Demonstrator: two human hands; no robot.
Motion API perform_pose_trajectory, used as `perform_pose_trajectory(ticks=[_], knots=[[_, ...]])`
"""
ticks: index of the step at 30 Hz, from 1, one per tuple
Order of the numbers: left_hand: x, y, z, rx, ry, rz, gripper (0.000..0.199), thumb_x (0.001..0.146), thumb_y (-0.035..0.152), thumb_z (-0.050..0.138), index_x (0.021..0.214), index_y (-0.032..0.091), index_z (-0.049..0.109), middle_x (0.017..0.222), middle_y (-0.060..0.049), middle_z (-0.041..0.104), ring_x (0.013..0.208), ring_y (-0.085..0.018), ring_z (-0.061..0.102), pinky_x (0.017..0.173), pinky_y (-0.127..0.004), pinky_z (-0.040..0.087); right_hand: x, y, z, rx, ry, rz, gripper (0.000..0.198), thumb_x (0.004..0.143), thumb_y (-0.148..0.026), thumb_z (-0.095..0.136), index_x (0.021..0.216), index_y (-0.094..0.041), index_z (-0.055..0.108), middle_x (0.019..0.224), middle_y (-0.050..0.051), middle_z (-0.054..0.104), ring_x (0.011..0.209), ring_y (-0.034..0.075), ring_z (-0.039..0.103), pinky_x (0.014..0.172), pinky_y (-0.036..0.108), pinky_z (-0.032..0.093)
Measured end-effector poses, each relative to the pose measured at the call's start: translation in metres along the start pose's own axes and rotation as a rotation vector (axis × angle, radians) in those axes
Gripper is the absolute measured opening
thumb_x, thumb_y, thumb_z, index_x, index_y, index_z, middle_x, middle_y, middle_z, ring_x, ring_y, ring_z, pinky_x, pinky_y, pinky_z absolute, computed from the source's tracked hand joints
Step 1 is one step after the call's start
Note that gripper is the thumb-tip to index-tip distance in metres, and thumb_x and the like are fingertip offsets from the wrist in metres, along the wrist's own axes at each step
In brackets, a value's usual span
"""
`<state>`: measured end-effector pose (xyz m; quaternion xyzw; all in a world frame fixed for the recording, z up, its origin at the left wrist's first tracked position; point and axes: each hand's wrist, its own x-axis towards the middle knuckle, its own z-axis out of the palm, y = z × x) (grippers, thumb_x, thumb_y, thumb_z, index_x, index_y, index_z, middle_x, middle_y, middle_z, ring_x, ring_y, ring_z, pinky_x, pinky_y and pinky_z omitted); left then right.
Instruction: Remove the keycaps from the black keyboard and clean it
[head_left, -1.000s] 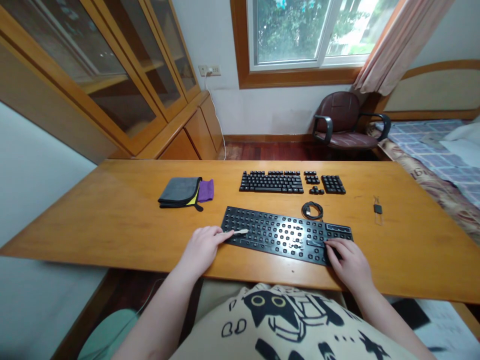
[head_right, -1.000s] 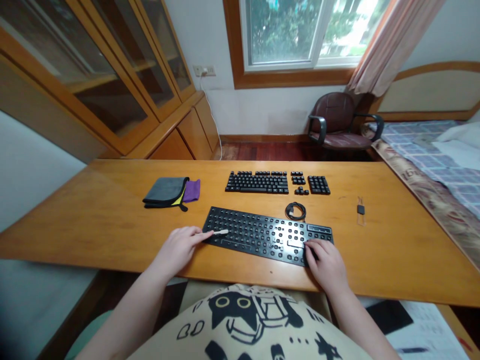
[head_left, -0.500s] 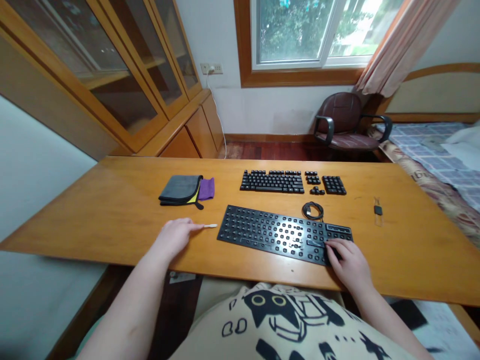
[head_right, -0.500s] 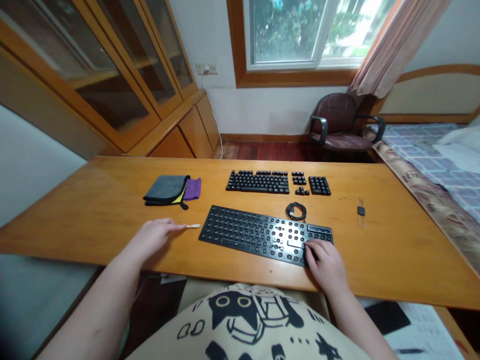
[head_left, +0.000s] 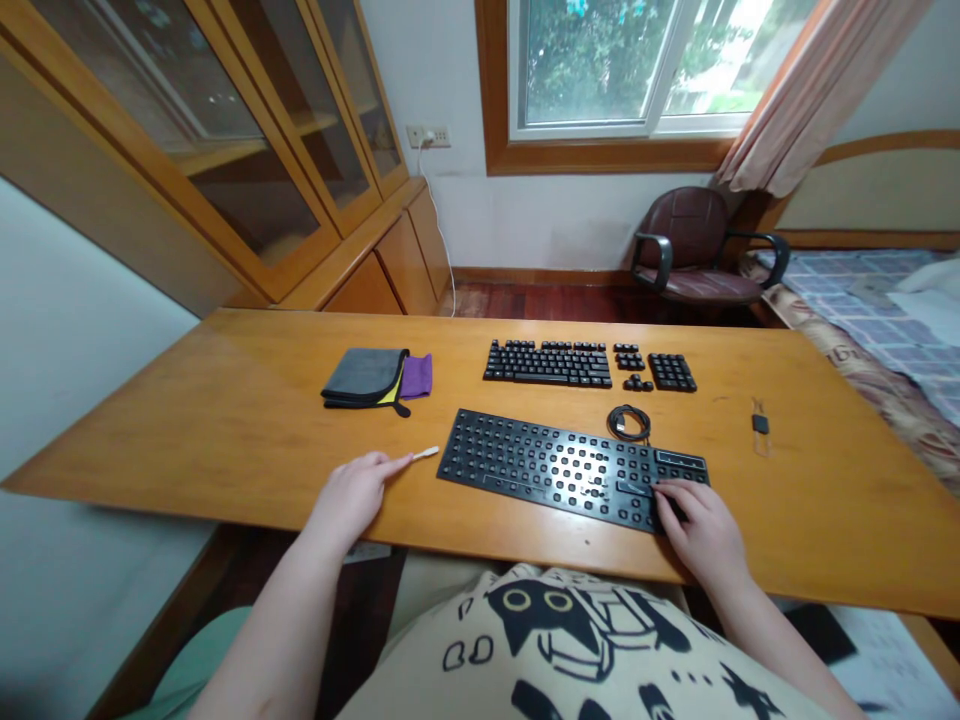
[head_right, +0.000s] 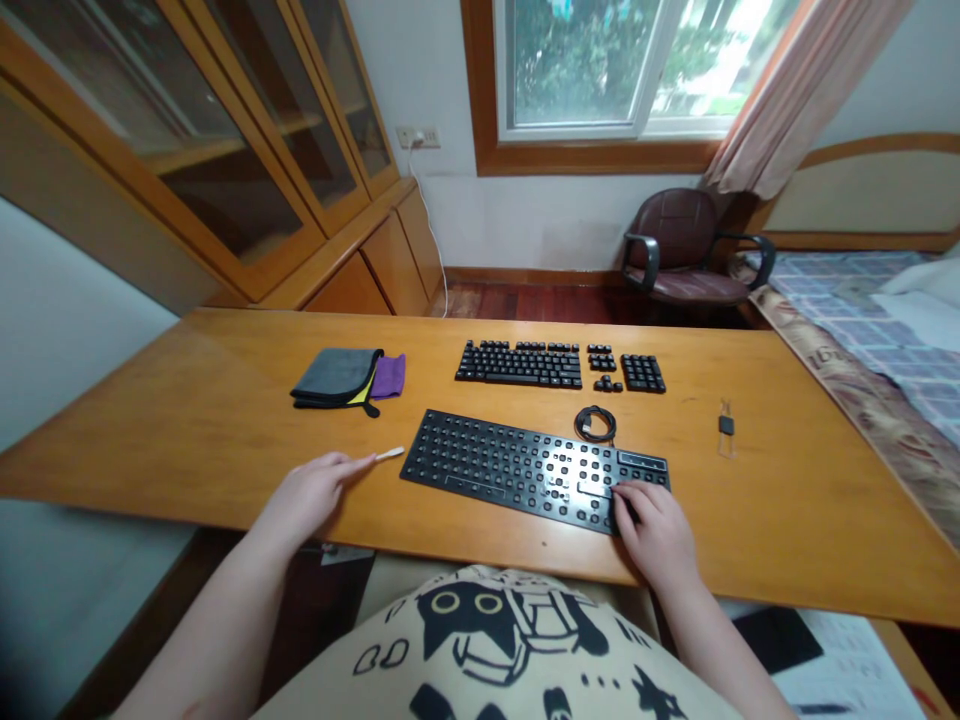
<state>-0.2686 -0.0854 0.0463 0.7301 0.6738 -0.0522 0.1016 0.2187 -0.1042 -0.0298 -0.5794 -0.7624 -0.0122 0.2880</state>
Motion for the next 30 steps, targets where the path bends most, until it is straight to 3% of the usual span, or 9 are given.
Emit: perform_pose_trajectory(ticks=[2, 5, 10, 13, 17, 21, 24, 28, 30], knots=[[0.001, -0.004, -0.003, -0.002, 0.024, -0.017, 0.047, 0.086, 0.015, 0.035, 0.122, 0.037, 0.056, 0.091, -0.003, 0.061, 0.084, -0.017, 0.056, 0.078, -0.026, 0.039, 0.0, 0.0, 0.0, -0.003, -0.005, 0.001, 0.016, 0.083, -0.03, 0.053, 0.086, -0.019, 0.064, 0.09, 0.007, 0.067, 0.084, 0.021, 0.061, 0.079, 0.037, 0.049], [0.003, -0.005, -0.004, -0.1, -0.001, 0.111, 0.048, 0.086, 0.014, 0.034, 0.121, 0.038, 0.057, 0.094, -0.001, 0.061, 0.089, -0.016, 0.056, 0.08, -0.025, 0.039, 0.0, 0.0, -0.001, -0.004, -0.006, 0.004, 0.015, 0.083, -0.03, 0.053, 0.087, -0.02, 0.064, 0.091, 0.006, 0.067, 0.084, 0.021, 0.061, 0.079, 0.037, 0.049], [0.007, 0.003, 0.006, -0.075, 0.064, -0.131, 0.048, 0.086, 0.015, 0.035, 0.124, 0.037, 0.054, 0.09, -0.003, 0.059, 0.082, -0.016, 0.056, 0.075, -0.024, 0.04, -0.001, 0.0, -0.001, -0.007, 0.004, 0.006, 0.016, 0.084, -0.031, 0.053, 0.085, -0.02, 0.064, 0.09, 0.007, 0.067, 0.084, 0.021, 0.061, 0.079, 0.037, 0.049], [0.01, 0.012, 0.012, -0.145, 0.058, -0.026, 0.048, 0.087, 0.015, 0.034, 0.124, 0.037, 0.054, 0.096, -0.002, 0.059, 0.087, -0.015, 0.056, 0.079, -0.023, 0.04, -0.001, 0.0, -0.001, -0.006, -0.005, 0.0, 0.016, 0.084, -0.031, 0.053, 0.086, -0.019, 0.064, 0.089, 0.007, 0.067, 0.084, 0.021, 0.061, 0.079, 0.036, 0.049], [0.014, 0.024, 0.012, -0.061, 0.083, -0.106, 0.046, 0.089, 0.017, 0.034, 0.126, 0.037, 0.052, 0.091, -0.004, 0.059, 0.082, -0.016, 0.056, 0.076, -0.025, 0.04, -0.001, 0.0, -0.001, -0.004, -0.005, 0.004, 0.016, 0.084, -0.032, 0.053, 0.086, -0.02, 0.064, 0.09, 0.006, 0.067, 0.083, 0.021, 0.06, 0.078, 0.036, 0.049], [0.015, 0.027, 0.01, -0.019, 0.099, -0.02, 0.047, 0.088, 0.015, 0.037, 0.125, 0.039, 0.052, 0.094, -0.003, 0.059, 0.085, -0.016, 0.055, 0.076, -0.026, 0.039, -0.001, 0.001, 0.0, -0.003, -0.003, 0.006, 0.016, 0.084, -0.031, 0.054, 0.086, -0.019, 0.064, 0.09, 0.007, 0.067, 0.083, 0.021, 0.06, 0.079, 0.036, 0.049], [0.015, 0.026, 0.009, 0.023, 0.137, -0.137, 0.045, 0.088, 0.017, 0.036, 0.125, 0.037, 0.053, 0.091, -0.004, 0.059, 0.082, -0.017, 0.055, 0.073, -0.026, 0.039, -0.002, 0.002, 0.001, 0.001, -0.001, 0.008, 0.016, 0.083, -0.031, 0.054, 0.086, -0.02, 0.064, 0.09, 0.007, 0.067, 0.083, 0.021, 0.061, 0.079, 0.037, 0.049], [0.016, 0.023, 0.011, -0.013, 0.117, -0.007, 0.046, 0.088, 0.016, 0.036, 0.125, 0.039, 0.053, 0.096, -0.002, 0.06, 0.086, -0.016, 0.056, 0.075, -0.026, 0.038, -0.001, 0.001, 0.0, 0.0, -0.001, 0.007, 0.015, 0.083, -0.031, 0.054, 0.086, -0.02, 0.064, 0.089, 0.006, 0.067, 0.083, 0.022, 0.061, 0.078, 0.037, 0.049], [0.017, 0.022, 0.013, 0.0, 0.12, -0.085, 0.046, 0.088, 0.015, 0.036, 0.124, 0.037, 0.054, 0.094, -0.003, 0.06, 0.084, -0.017, 0.056, 0.072, -0.027, 0.039, 0.0, 0.0, -0.001, 0.0, 0.002, 0.003, 0.015, 0.084, -0.031, 0.053, 0.086, -0.02, 0.064, 0.089, 0.006, 0.067, 0.083, 0.021, 0.061, 0.078, 0.037, 0.049]])
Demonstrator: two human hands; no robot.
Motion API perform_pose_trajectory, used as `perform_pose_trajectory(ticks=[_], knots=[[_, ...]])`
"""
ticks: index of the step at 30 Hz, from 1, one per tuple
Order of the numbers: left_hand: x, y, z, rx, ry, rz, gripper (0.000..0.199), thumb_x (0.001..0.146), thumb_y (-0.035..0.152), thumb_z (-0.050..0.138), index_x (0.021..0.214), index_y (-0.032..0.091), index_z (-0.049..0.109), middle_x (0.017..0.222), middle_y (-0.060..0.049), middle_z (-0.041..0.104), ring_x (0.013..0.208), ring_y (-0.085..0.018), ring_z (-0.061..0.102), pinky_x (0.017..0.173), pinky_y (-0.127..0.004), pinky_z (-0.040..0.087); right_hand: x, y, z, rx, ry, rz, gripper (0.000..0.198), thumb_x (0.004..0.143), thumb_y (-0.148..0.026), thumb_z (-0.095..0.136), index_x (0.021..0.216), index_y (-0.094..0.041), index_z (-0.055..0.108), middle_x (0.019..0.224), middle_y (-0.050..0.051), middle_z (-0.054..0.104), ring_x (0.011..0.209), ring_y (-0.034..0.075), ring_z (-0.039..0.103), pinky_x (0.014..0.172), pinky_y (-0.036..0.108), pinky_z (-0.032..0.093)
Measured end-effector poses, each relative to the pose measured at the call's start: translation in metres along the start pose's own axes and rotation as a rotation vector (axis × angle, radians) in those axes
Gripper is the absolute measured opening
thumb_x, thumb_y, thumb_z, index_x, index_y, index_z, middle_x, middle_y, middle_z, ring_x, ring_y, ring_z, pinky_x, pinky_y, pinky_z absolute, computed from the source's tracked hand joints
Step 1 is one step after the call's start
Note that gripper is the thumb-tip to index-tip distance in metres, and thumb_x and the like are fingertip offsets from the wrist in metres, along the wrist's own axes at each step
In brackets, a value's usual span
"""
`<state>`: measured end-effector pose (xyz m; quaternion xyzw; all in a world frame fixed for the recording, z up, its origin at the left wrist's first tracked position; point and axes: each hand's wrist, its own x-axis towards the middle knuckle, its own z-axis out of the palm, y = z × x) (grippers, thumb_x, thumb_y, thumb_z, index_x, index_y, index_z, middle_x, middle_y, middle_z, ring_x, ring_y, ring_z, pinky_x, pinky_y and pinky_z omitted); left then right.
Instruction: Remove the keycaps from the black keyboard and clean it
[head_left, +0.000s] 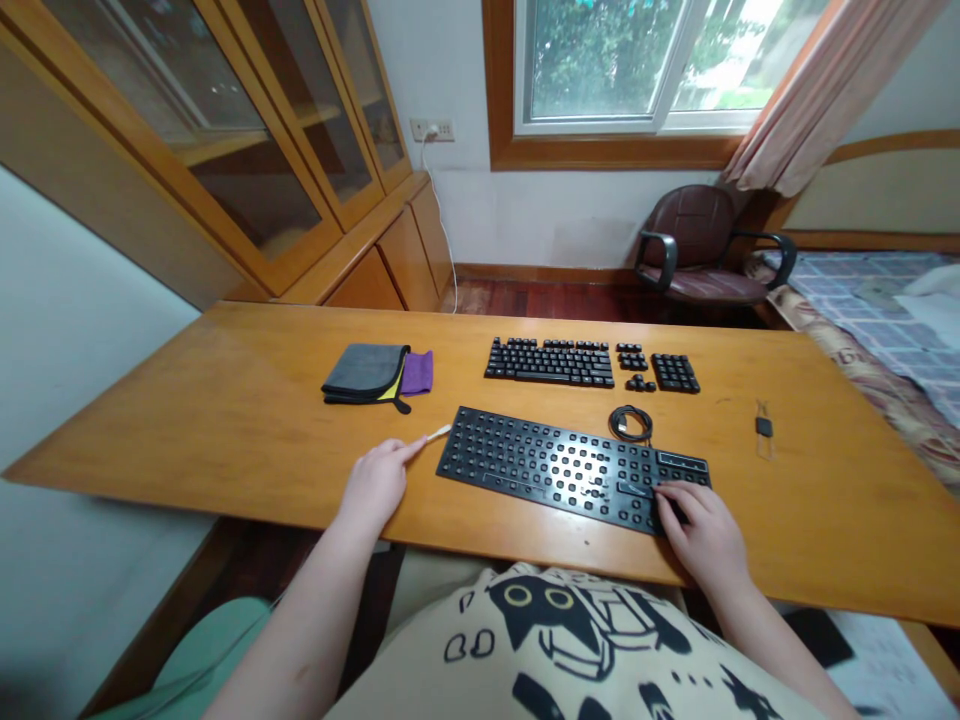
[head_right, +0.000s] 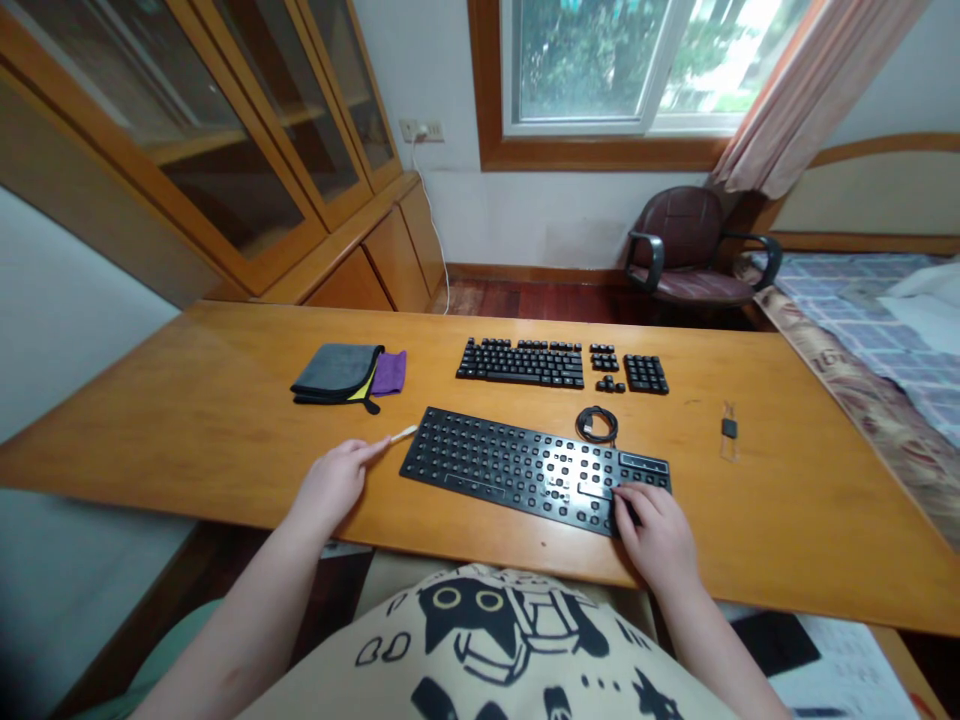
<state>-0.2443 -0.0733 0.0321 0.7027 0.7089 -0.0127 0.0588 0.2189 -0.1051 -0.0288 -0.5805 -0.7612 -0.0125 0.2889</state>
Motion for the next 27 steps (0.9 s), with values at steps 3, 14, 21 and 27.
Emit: perform_pose_trajectory(ticks=[3, 14, 21, 27], knots=[[0.0, -0.002, 0.003, -0.005, 0.031, -0.031, 0.049, 0.086, 0.013, 0.036, 0.125, 0.038, 0.053, 0.097, -0.003, 0.06, 0.085, -0.017, 0.056, 0.073, -0.026, 0.039, 0.001, -0.001, -0.001, -0.005, 0.004, -0.004, 0.015, 0.084, -0.031, 0.053, 0.085, -0.02, 0.064, 0.089, 0.006, 0.067, 0.082, 0.021, 0.061, 0.077, 0.036, 0.05], [0.025, -0.008, 0.012, -0.374, 0.228, -0.208, 0.04, 0.086, 0.023, 0.04, 0.123, 0.017, 0.056, 0.099, -0.01, 0.057, 0.083, -0.018, 0.06, 0.078, -0.03, 0.048, 0.0, 0.0, 0.001, 0.002, -0.004, -0.012, 0.016, 0.085, -0.031, 0.052, 0.087, -0.02, 0.064, 0.089, 0.007, 0.067, 0.082, 0.022, 0.061, 0.077, 0.037, 0.05], [0.076, 0.002, 0.027, -0.838, 0.245, -0.346, 0.034, 0.086, 0.022, 0.04, 0.118, 0.017, 0.05, 0.091, -0.005, 0.059, 0.057, -0.008, 0.062, 0.057, -0.021, 0.051, 0.0, -0.001, 0.002, 0.013, 0.006, -0.015, 0.015, 0.085, -0.031, 0.053, 0.086, -0.02, 0.064, 0.089, 0.007, 0.067, 0.082, 0.021, 0.062, 0.076, 0.037, 0.05], [0.128, -0.002, 0.031, -0.816, 0.302, -0.463, 0.03, 0.086, 0.022, 0.042, 0.114, 0.012, 0.043, 0.089, -0.009, 0.065, 0.069, -0.013, 0.065, 0.061, -0.023, 0.05, -0.001, 0.0, 0.005, 0.017, 0.001, -0.007, 0.014, 0.084, -0.029, 0.053, 0.087, -0.021, 0.064, 0.09, 0.006, 0.067, 0.083, 0.021, 0.061, 0.077, 0.037, 0.051]])
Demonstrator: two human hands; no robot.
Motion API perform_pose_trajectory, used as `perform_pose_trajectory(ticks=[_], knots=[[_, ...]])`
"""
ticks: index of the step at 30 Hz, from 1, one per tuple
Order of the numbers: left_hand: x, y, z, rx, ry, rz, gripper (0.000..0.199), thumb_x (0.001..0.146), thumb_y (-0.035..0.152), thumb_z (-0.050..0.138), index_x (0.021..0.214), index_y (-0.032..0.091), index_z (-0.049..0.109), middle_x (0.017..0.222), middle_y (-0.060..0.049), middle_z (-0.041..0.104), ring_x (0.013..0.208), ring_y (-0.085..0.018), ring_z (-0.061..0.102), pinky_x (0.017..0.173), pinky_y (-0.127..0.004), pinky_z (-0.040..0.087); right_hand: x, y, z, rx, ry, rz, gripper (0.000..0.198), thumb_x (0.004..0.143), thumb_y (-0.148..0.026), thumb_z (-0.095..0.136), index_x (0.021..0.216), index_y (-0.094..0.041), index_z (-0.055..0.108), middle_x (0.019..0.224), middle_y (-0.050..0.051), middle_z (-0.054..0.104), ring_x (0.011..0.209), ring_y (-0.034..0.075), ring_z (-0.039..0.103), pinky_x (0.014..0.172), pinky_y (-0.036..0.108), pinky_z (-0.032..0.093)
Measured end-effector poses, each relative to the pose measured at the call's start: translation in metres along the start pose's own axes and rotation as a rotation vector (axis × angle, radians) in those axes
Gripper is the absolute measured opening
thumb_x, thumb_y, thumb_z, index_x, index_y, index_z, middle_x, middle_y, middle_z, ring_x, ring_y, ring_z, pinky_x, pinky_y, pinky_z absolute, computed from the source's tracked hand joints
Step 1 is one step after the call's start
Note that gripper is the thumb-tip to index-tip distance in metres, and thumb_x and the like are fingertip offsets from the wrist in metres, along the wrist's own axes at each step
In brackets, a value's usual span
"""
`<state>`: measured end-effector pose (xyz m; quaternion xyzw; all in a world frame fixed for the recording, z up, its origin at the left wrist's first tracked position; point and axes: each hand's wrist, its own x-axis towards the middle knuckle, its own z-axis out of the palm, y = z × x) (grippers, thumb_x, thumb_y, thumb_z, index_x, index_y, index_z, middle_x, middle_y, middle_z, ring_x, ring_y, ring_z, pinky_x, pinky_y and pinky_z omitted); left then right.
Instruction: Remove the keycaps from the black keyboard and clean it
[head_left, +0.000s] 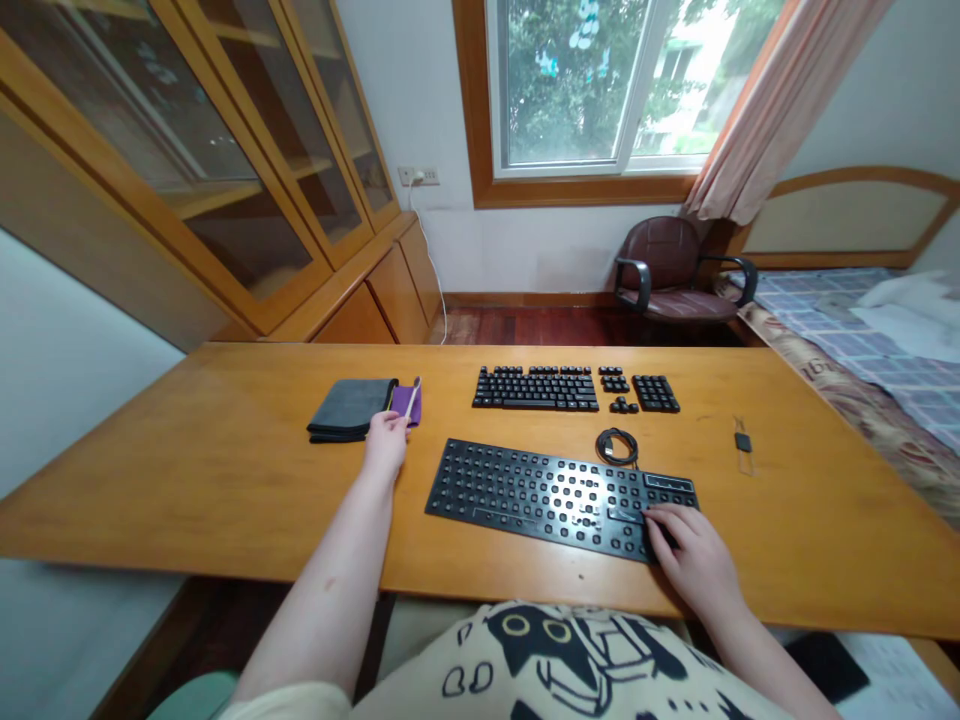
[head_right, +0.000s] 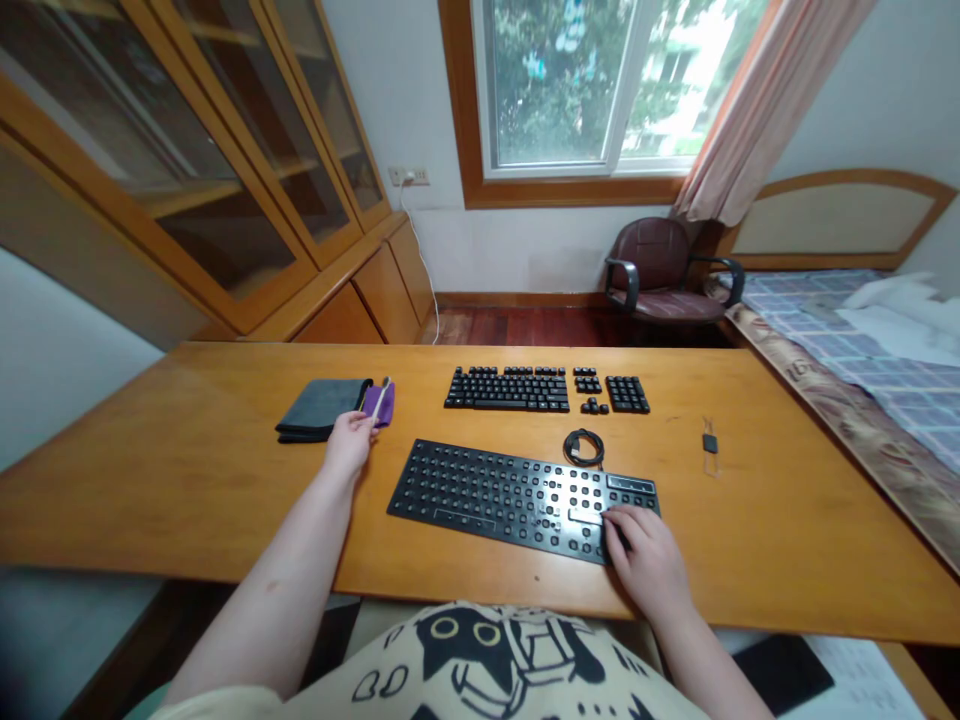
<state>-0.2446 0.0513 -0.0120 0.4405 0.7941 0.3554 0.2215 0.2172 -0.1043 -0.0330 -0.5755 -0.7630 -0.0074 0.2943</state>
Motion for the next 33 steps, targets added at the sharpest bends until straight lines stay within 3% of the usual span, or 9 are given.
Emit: perform_pose_trajectory(ticks=[6, 11, 17, 20, 23, 27, 33], knots=[[0.012, 0.022, 0.024, 0.167, -0.055, 0.085, 0.028, 0.078, 0.023, 0.057, 0.104, 0.013, 0.051, 0.092, -0.011, 0.068, 0.084, -0.018, 0.064, 0.073, -0.027, 0.046, 0.001, -0.001, 0.0, -0.007, -0.008, 0.005, 0.014, 0.085, -0.029, 0.053, 0.087, -0.02, 0.063, 0.09, 0.006, 0.066, 0.083, 0.022, 0.061, 0.076, 0.037, 0.051], [0.008, 0.03, 0.035, 0.304, -0.112, 0.211, 0.026, 0.078, 0.02, 0.056, 0.104, 0.017, 0.056, 0.087, -0.007, 0.069, 0.082, -0.018, 0.063, 0.072, -0.026, 0.043, 0.001, -0.002, -0.002, -0.022, -0.007, 0.0, 0.014, 0.086, -0.029, 0.052, 0.086, -0.02, 0.063, 0.09, 0.007, 0.066, 0.083, 0.022, 0.061, 0.076, 0.037, 0.051], [0.004, 0.03, 0.026, 0.461, 0.004, 0.291, 0.022, 0.082, 0.025, 0.052, 0.099, 0.021, 0.064, 0.103, -0.009, 0.064, 0.099, -0.024, 0.057, 0.085, -0.032, 0.041, 0.001, -0.002, -0.002, -0.013, -0.016, 0.012, 0.018, 0.086, -0.031, 0.05, 0.086, -0.02, 0.064, 0.09, 0.008, 0.067, 0.083, 0.021, 0.062, 0.077, 0.037, 0.05], [0.007, 0.026, 0.017, 0.52, 0.121, 0.261, 0.031, 0.085, 0.033, 0.046, 0.109, 0.02, 0.062, 0.116, -0.013, 0.058, 0.11, -0.03, 0.05, 0.092, -0.041, 0.038, 0.001, -0.001, -0.002, -0.001, -0.019, 0.008, 0.018, 0.086, -0.03, 0.05, 0.086, -0.019, 0.064, 0.089, 0.008, 0.067, 0.083, 0.021, 0.062, 0.077, 0.036, 0.05], [0.013, 0.017, 0.01, 0.559, 0.184, 0.188, 0.043, 0.087, 0.037, 0.042, 0.12, 0.015, 0.055, 0.119, -0.018, 0.054, 0.107, -0.034, 0.05, 0.087, -0.046, 0.041, 0.002, 0.0, -0.002, 0.004, -0.024, -0.007, 0.016, 0.085, -0.028, 0.052, 0.087, -0.019, 0.064, 0.09, 0.007, 0.066, 0.084, 0.021, 0.061, 0.077, 0.036, 0.05], [0.02, 0.004, 0.007, 0.592, 0.191, 0.132, 0.052, 0.087, 0.038, 0.04, 0.13, 0.011, 0.045, 0.119, -0.021, 0.055, 0.105, -0.035, 0.052, 0.084, -0.047, 0.043, 0.007, 0.004, -0.004, 0.02, -0.042, -0.017, 0.014, 0.085, -0.027, 0.053, 0.087, -0.02, 0.064, 0.09, 0.008, 0.066, 0.085, 0.021, 0.061, 0.078, 0.037, 0.05], [0.023, -0.005, 0.013, 0.624, 0.156, 0.142, 0.055, 0.085, 0.038, 0.043, 0.135, 0.014, 0.041, 0.133, -0.017, 0.048, 0.117, -0.034, 0.044, 0.096, -0.049, 0.036, 0.017, 0.018, -0.01, 0.076, -0.091, -0.042, 0.013, 0.084, -0.026, 0.054, 0.085, -0.021, 0.066, 0.09, 0.007, 0.065, 0.085, 0.02, 0.06, 0.078, 0.036, 0.05]])
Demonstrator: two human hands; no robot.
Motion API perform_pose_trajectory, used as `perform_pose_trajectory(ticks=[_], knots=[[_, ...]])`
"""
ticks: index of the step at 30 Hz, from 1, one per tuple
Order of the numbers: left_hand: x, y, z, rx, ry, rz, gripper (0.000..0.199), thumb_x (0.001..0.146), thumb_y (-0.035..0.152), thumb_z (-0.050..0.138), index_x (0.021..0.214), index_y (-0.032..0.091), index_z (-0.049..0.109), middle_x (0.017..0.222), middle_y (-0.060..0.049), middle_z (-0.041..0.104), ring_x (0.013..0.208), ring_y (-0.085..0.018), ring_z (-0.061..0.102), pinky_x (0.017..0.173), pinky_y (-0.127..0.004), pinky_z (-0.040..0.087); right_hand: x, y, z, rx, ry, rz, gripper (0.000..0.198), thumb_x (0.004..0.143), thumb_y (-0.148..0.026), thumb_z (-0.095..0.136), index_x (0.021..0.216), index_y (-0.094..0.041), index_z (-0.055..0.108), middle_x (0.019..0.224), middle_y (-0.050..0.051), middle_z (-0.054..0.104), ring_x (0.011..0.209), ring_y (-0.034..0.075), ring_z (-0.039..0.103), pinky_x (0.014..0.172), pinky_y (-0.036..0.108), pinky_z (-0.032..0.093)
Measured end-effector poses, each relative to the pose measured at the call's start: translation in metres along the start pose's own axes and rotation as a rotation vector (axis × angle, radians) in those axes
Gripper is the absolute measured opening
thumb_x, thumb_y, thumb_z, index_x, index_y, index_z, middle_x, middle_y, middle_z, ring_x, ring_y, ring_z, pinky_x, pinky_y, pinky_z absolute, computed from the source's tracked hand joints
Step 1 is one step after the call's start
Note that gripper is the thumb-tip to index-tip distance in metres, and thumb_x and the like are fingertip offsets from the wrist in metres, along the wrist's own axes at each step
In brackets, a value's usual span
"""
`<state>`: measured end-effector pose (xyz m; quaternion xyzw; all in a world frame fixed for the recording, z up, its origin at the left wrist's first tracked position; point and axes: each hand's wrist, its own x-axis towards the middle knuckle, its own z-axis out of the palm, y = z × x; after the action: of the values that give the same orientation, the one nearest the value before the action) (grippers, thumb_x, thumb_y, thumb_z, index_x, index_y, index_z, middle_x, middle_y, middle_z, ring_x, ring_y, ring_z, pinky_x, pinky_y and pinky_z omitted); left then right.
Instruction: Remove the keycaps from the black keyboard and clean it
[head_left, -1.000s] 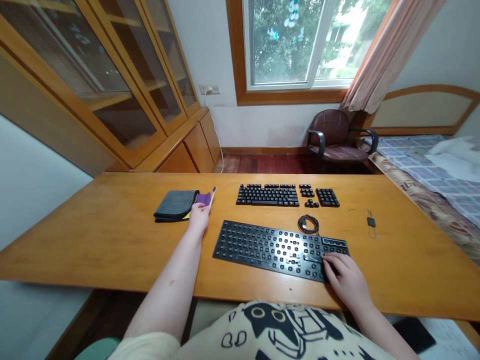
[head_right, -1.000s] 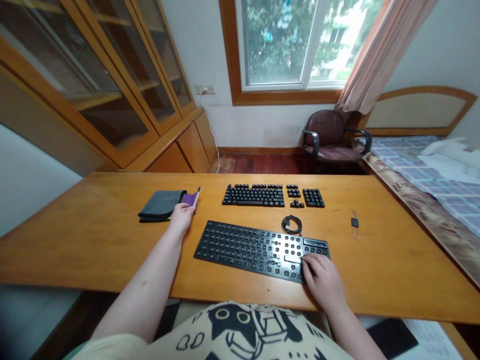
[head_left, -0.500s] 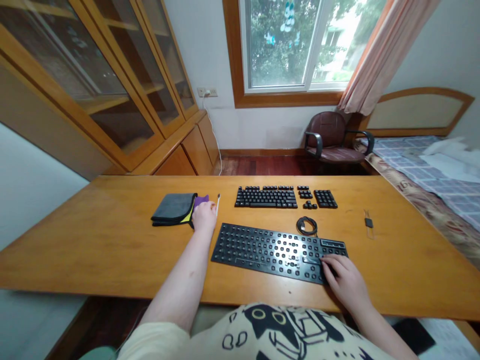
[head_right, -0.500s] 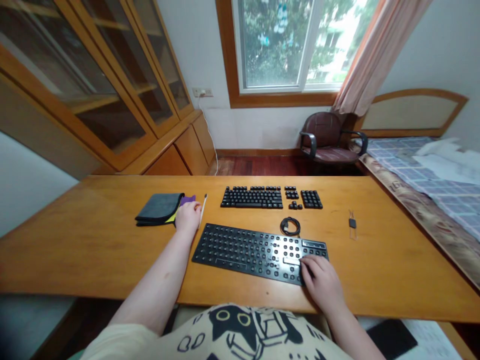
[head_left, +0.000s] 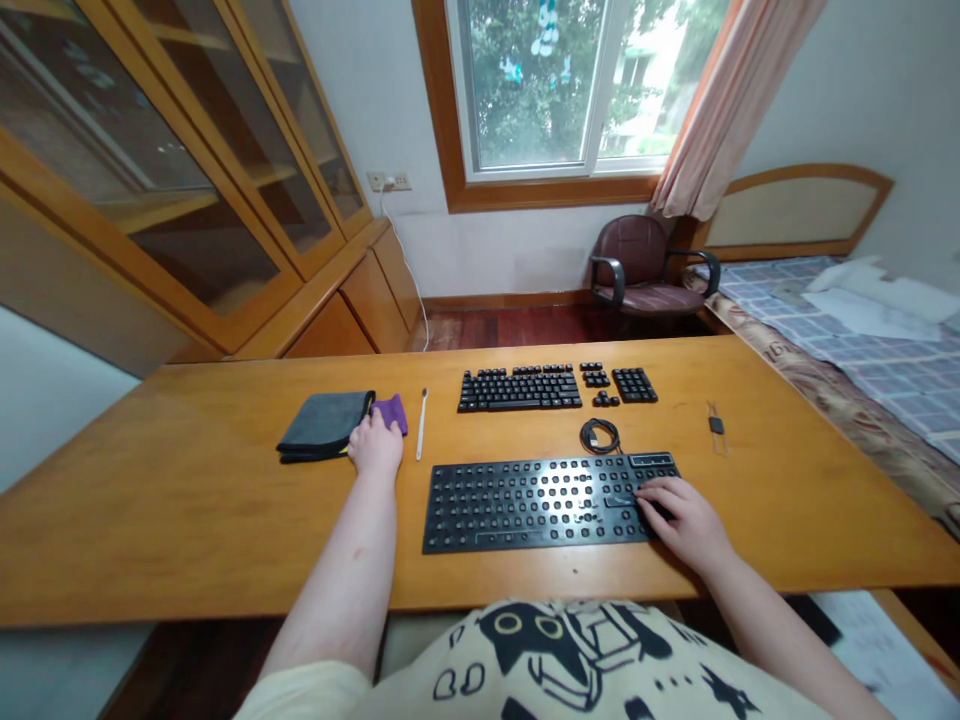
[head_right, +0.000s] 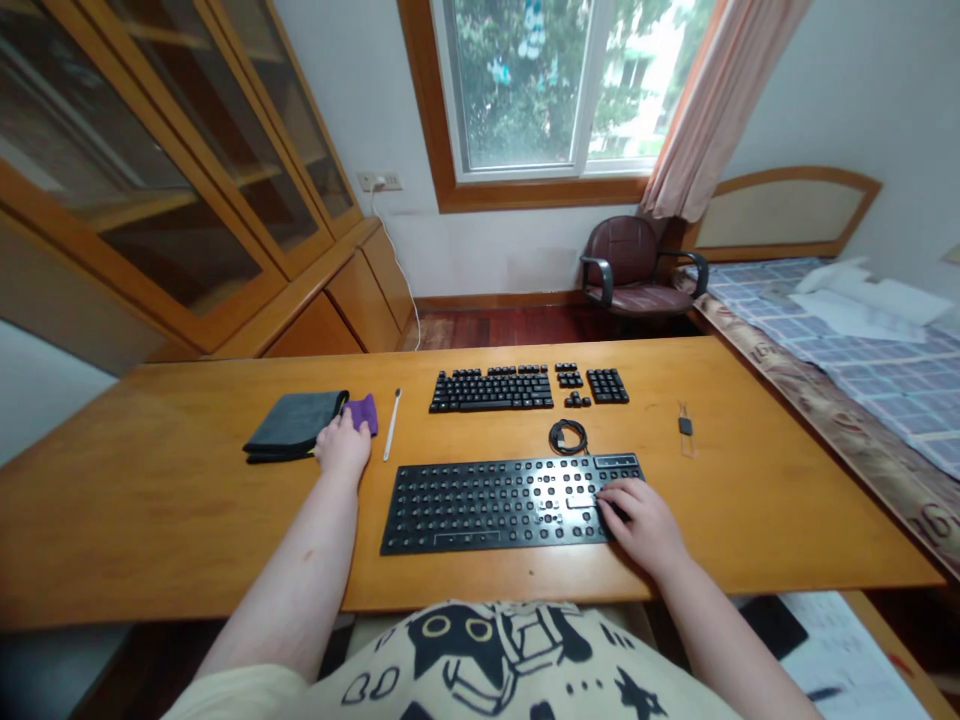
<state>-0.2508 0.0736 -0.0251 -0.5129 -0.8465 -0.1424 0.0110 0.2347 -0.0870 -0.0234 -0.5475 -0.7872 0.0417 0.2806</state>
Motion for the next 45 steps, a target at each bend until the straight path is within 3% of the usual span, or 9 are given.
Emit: perform_pose_trajectory(ticks=[9, 23, 26, 28, 32, 34, 38, 42, 45], knots=[[0.0, 0.0, 0.0, -0.297, 0.044, 0.096, 0.038, 0.073, 0.02, 0.055, 0.11, 0.019, 0.064, 0.112, -0.013, 0.062, 0.108, -0.032, 0.052, 0.095, -0.049, 0.038, 0.007, -0.001, 0.001, -0.04, 0.023, 0.006, 0.015, 0.084, -0.025, 0.052, 0.082, -0.019, 0.066, 0.088, 0.008, 0.065, 0.082, 0.02, 0.06, 0.076, 0.035, 0.05], [-0.028, -0.001, -0.018, -1.152, 0.376, -0.003, 0.039, 0.08, 0.016, 0.049, 0.118, 0.011, 0.05, 0.113, -0.014, 0.06, 0.104, -0.018, 0.06, 0.095, -0.034, 0.046, 0.008, 0.001, -0.001, -0.021, 0.04, -0.007, 0.014, 0.083, -0.027, 0.054, 0.083, -0.019, 0.066, 0.089, 0.009, 0.065, 0.083, 0.022, 0.06, 0.077, 0.038, 0.05], [-0.053, 0.005, -0.038, -1.285, 0.274, 0.039, 0.034, 0.078, 0.019, 0.055, 0.112, 0.014, 0.055, 0.111, -0.012, 0.062, 0.102, -0.019, 0.06, 0.096, -0.037, 0.045, 0.013, -0.015, -0.002, 0.082, 0.102, 0.056, 0.012, 0.082, -0.028, 0.056, 0.084, -0.02, 0.066, 0.09, 0.008, 0.066, 0.086, 0.023, 0.06, 0.081, 0.041, 0.048], [-0.077, 0.015, -0.049, -1.293, 0.087, 0.097, 0.031, 0.079, 0.022, 0.056, 0.109, 0.016, 0.057, 0.108, -0.01, 0.064, 0.1, -0.019, 0.062, 0.094, -0.037, 0.047, 0.022, -0.035, 0.0, 0.252, 0.071, 0.117, 0.013, 0.083, -0.029, 0.056, 0.086, -0.022, 0.066, 0.092, 0.008, 0.065, 0.091, 0.023, 0.06, 0.084, 0.041, 0.048], [-0.131, 0.047, -0.064, -1.148, -0.388, 0.354, 0.025, 0.08, 0.024, 0.055, 0.104, 0.019, 0.063, 0.106, -0.007, 0.067, 0.097, -0.019, 0.063, 0.091, -0.037, 0.048, 0.049, -0.086, 0.015, 0.819, -0.18, 0.261, 0.03, 0.082, -0.034, 0.058, 0.109, -0.023, 0.058, 0.11, 0.009, 0.061, 0.094, 0.021, 0.06, 0.08, 0.037, 0.049], [-0.15, 0.063, -0.068, -1.0, -0.482, 0.564, 0.023, 0.081, 0.021, 0.054, 0.1, 0.022, 0.066, 0.103, -0.005, 0.068, 0.097, -0.018, 0.062, 0.093, -0.036, 0.047, 0.062, -0.108, 0.027, 1.106, -0.334, 0.269, 0.054, 0.076, -0.036, 0.065, 0.125, -0.025, 0.047, 0.114, 0.01, 0.059, 0.093, 0.02, 0.059, 0.078, 0.035, 0.05], [-0.16, 0.079, -0.07, -0.896, -0.512, 0.793, 0.025, 0.084, 0.019, 0.05, 0.103, 0.024, 0.066, 0.102, -0.004, 0.067, 0.097, -0.016, 0.06, 0.091, -0.033, 0.047, 0.08, -0.128, 0.049, 1.302, -0.529, 0.269, 0.06, 0.067, -0.034, 0.074, 0.121, -0.023, 0.051, 0.113, 0.007, 0.06, 0.096, 0.02, 0.058, 0.083, 0.034, 0.047], [-0.142, 0.078, -0.061, -0.89, -0.392, 0.702, 0.022, 0.084, 0.019, 0.051, 0.101, 0.022, 0.066, 0.101, -0.004, 0.067, 0.097, -0.016, 0.06, 0.091, -0.033, 0.047, 0.099, -0.129, 0.062, 1.109, -0.544, 0.291, 0.026, 0.071, -0.038, 0.069, 0.086, -0.018, 0.065, 0.075, -0.001, 0.063, 0.072, 0.016, 0.057, 0.068, 0.029, 0.047], [-0.126, 0.077, -0.054, -0.859, -0.369, 0.632, 0.021, 0.083, 0.021, 0.053, 0.1, 0.021, 0.065, 0.101, -0.005, 0.067, 0.097, -0.017, 0.06, 0.091, -0.033, 0.047, 0.118, -0.126, 0.068, 1.048, -0.427, 0.282, 0.025, 0.075, -0.042, 0.064, 0.08, -0.017, 0.067, 0.072, 0.0, 0.064, 0.071, 0.018, 0.058, 0.069, 0.031, 0.047]])
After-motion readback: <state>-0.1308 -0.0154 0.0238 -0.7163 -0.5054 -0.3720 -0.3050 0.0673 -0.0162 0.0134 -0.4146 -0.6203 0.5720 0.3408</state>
